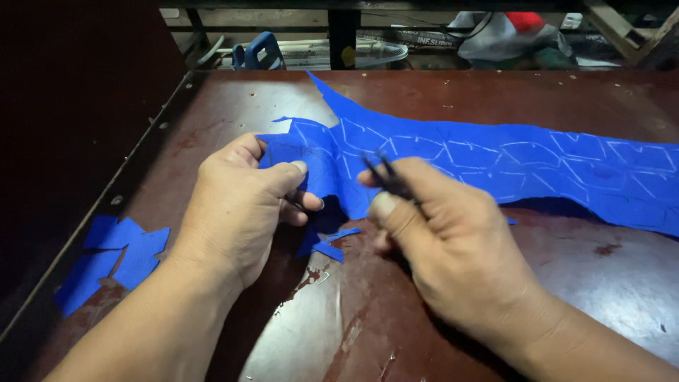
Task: The person uses small scissors to cut a piece of blue fabric along white chalk lines on a wooden table. The hands rotate the fabric frequently to follow the drawn pattern, and cut pieces are set aside on the table.
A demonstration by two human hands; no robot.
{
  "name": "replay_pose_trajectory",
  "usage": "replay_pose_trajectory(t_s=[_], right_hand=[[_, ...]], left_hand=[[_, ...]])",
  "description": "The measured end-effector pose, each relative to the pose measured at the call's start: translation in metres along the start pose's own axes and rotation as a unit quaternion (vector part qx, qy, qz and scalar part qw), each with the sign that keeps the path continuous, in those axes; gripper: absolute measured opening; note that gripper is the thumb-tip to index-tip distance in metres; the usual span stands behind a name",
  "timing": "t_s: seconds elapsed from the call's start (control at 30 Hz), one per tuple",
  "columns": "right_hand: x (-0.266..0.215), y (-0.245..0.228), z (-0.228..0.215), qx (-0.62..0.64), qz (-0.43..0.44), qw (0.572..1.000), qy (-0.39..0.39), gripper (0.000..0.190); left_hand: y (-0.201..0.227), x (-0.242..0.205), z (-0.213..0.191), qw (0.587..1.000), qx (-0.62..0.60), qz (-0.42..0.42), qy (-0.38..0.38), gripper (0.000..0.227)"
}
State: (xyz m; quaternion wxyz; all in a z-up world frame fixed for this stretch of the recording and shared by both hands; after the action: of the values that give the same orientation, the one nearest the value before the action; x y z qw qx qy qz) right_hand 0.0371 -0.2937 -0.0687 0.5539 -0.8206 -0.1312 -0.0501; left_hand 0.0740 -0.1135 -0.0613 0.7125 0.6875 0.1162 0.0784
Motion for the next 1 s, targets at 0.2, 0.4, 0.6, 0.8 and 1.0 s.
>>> replay_pose_trajectory(t_s=[0.2,0.4,0.6,0.8,1.0], right_hand=[[0.006,-0.018,-0.004,-0.001,0.144,0.985,0.099,0.032],[0.007,-0.017,-0.001,-0.049,0.168,0.975,0.140,0.022],[0.007,-0.007,-0.004,0.015,0.067,0.993,0.093,0.041],[0.005,-0.020,0.000,0.066,0.171,0.979,0.094,0.039],[0.000,-0.034,0.013,0.154,0.260,0.949,0.090,0.050]], left_hand=[[-0.002,0.003,-0.006,0.997,-0.074,-0.015,-0.031,0.020],[0.011,0.006,0.002,0.995,0.000,-0.103,-0.017,0.009],[0.024,0.004,0.011,0.984,0.142,-0.103,-0.021,0.015],[0.022,0.018,-0.001,0.981,0.192,0.005,0.020,0.023],[0.009,0.021,-0.008,0.997,-0.062,-0.023,0.047,0.019]])
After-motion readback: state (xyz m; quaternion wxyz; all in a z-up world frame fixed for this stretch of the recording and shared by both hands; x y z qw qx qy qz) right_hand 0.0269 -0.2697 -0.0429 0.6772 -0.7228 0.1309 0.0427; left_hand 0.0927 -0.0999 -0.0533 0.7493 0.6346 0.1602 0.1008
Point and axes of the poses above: each hand's wrist, its own x-axis towards the middle knuckle, its own z-axis out of the palm, y = z × x, the point moved 1 cm from there along x, towards the middle knuckle, and after that the axes turned 5 degrees about z, right-handed, at the moved point
